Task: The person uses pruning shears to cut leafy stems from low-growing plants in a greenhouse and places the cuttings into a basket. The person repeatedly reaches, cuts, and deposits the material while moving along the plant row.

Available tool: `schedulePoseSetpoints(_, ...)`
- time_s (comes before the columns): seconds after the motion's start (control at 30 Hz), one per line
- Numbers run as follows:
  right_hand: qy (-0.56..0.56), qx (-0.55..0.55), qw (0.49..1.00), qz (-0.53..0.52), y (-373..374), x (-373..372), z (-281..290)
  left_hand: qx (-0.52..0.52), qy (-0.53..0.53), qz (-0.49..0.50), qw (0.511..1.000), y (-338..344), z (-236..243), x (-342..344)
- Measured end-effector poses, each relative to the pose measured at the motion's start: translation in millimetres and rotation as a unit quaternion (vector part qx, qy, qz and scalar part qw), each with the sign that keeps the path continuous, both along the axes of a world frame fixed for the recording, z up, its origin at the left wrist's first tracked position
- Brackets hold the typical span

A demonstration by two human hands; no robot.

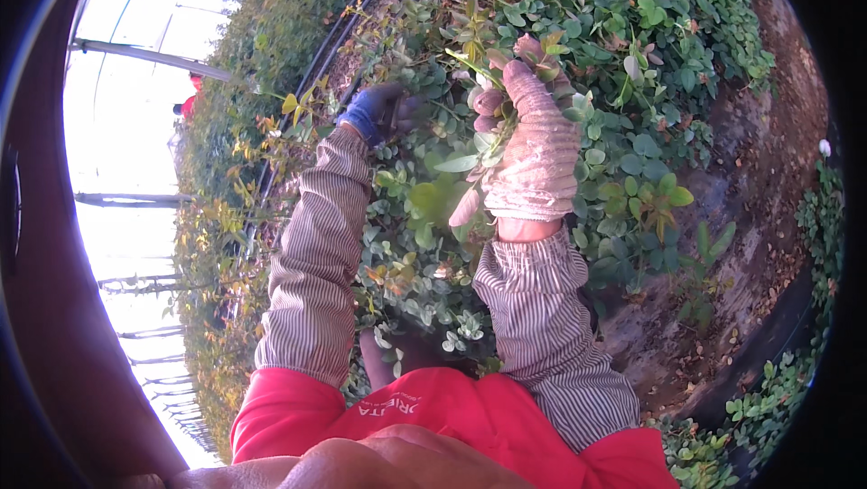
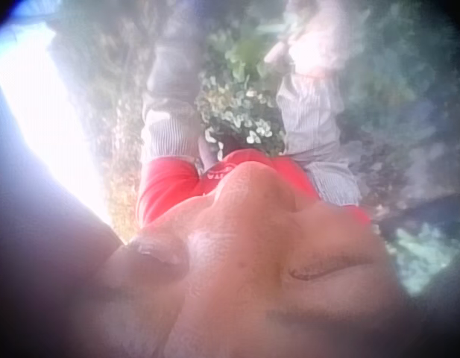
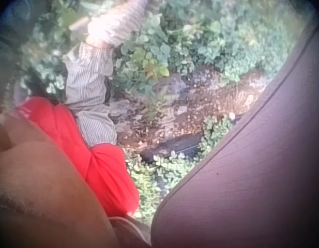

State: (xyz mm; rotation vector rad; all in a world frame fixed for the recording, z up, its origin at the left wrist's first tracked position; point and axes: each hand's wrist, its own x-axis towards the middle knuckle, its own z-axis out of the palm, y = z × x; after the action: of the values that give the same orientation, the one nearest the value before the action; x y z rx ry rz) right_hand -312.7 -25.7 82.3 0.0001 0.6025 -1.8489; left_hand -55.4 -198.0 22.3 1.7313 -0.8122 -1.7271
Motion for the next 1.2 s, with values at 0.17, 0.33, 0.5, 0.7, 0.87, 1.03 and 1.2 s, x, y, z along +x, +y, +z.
schedulePoseSetpoints(0.17, -0.002, -0.005, 1.0, 0.002, 2, 1, 1, 0.052, 0.167, -0.107, 0.979, 10, 21, 16)
schedulePoseSetpoints(0.33, 0.02, -0.012, 1.0, 0.001, 6, 4, -1, 0.026, 0.143, -0.07, 0.987, -4, 8, -10)
schedulePoseSetpoints(0.5, 0.067, 0.026, 0.997, -0.034, 4, -7, -6, -0.125, 0.075, -0.06, 0.988, 33, 18, -37)
schedulePoseSetpoints(0.7, 0.064, 0.044, 0.996, 0.034, 4, -4, -13, -0.358, -0.17, -0.27, 0.878, 170, 61, -80)
schedulePoseSetpoints(0.87, 0.027, 0.024, 0.999, -0.003, 14, -15, -12, -0.422, -0.253, -0.419, 0.763, 237, 67, -86)
schedulePoseSetpoints(1.03, 0.011, 0.027, 1.0, 0.005, 29, -38, -14, -0.148, -0.037, -0.295, 0.943, 241, 56, -43)
schedulePoseSetpoints(1.2, 0.013, -0.002, 1.0, 0.022, 34, -33, -18, -0.094, -0.038, -0.089, 0.991, 167, 55, -14)
